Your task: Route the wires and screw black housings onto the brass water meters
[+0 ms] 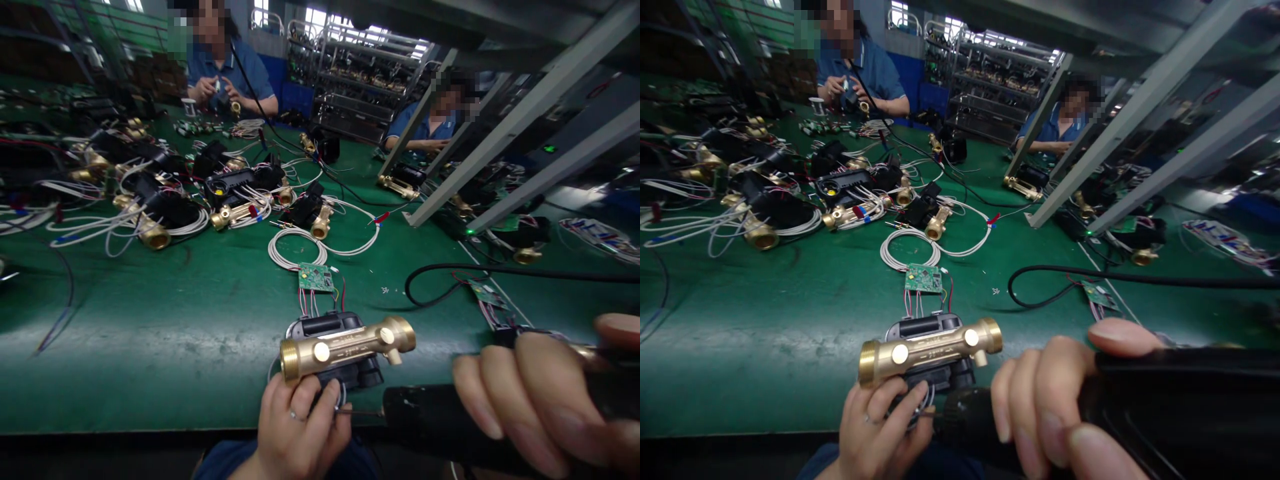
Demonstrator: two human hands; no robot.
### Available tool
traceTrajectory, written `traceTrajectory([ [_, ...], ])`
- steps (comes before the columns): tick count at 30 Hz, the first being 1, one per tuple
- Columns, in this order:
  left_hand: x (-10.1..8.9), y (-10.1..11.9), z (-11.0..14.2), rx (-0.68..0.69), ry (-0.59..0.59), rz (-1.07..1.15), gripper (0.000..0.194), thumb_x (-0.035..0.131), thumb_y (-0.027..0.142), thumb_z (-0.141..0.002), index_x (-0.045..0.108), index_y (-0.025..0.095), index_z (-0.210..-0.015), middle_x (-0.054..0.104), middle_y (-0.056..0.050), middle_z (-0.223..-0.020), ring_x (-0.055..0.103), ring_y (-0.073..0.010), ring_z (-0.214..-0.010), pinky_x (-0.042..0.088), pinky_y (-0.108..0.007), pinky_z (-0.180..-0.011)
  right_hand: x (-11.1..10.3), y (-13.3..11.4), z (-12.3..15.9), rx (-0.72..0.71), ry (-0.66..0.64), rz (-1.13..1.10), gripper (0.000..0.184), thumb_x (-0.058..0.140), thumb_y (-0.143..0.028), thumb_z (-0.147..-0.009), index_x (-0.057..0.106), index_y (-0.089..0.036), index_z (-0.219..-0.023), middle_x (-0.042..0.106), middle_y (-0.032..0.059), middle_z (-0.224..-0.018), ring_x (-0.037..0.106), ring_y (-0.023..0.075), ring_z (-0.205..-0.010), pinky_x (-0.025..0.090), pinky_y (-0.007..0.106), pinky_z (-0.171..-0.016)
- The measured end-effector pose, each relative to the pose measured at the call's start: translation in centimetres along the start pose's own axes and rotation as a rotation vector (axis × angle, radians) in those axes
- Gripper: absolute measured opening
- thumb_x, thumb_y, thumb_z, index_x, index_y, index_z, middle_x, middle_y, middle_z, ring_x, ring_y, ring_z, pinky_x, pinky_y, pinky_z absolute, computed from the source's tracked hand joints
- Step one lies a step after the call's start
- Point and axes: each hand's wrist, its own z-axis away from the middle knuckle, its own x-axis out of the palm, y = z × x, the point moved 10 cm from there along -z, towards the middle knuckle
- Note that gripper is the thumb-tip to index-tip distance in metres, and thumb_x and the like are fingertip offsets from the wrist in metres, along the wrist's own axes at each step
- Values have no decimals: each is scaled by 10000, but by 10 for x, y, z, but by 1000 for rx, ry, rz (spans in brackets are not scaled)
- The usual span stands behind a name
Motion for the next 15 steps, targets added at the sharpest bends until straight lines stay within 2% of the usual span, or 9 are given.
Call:
traceTrajectory([
  [3, -2, 2, -1, -1, 11, -9, 140, 576, 137, -813, 680, 208, -874, 628, -27, -772, 580, -161, -762, 460, -317, -786, 2, 5, 0, 32, 3, 0, 284, 597, -340, -884, 538, -416, -1151, 406, -54, -490, 399, 134, -334, 337, 311, -331],
  [9, -2, 2, -2, 0, -18, 17, 168, 565, 108, -816, 693, 183, -895, 620, -42, -791, 564, -165, -797, 461, -322, -812, -2, 1, -1, 17, 17, -15, 299, 633, -399, -865, 532, -442, -1142, 372, -72, -477, 363, 118, -312, 349, 312, -339],
  [12, -2, 2, -1, 3, -15, 21, 170, 558, 112, -820, 691, 180, -899, 615, -47, -796, 561, -170, -795, 455, -325, -806, -9, -2, 0, 7, 99, -7, 303, 679, -401, -840, 557, -413, -1116, 388, -69, -479, 333, 117, -320, 340, 320, -330],
  [15, -2, 2, -1, 3, -13, 15, 171, 545, 112, -831, 686, 182, -898, 611, -46, -802, 549, -167, -778, 445, -324, -799, -13, -3, 2, 11, 192, 32, 330, 739, -413, -785, 582, -391, -1074, 354, -75, -478, 231, 106, -321, 308, 321, -311],
])
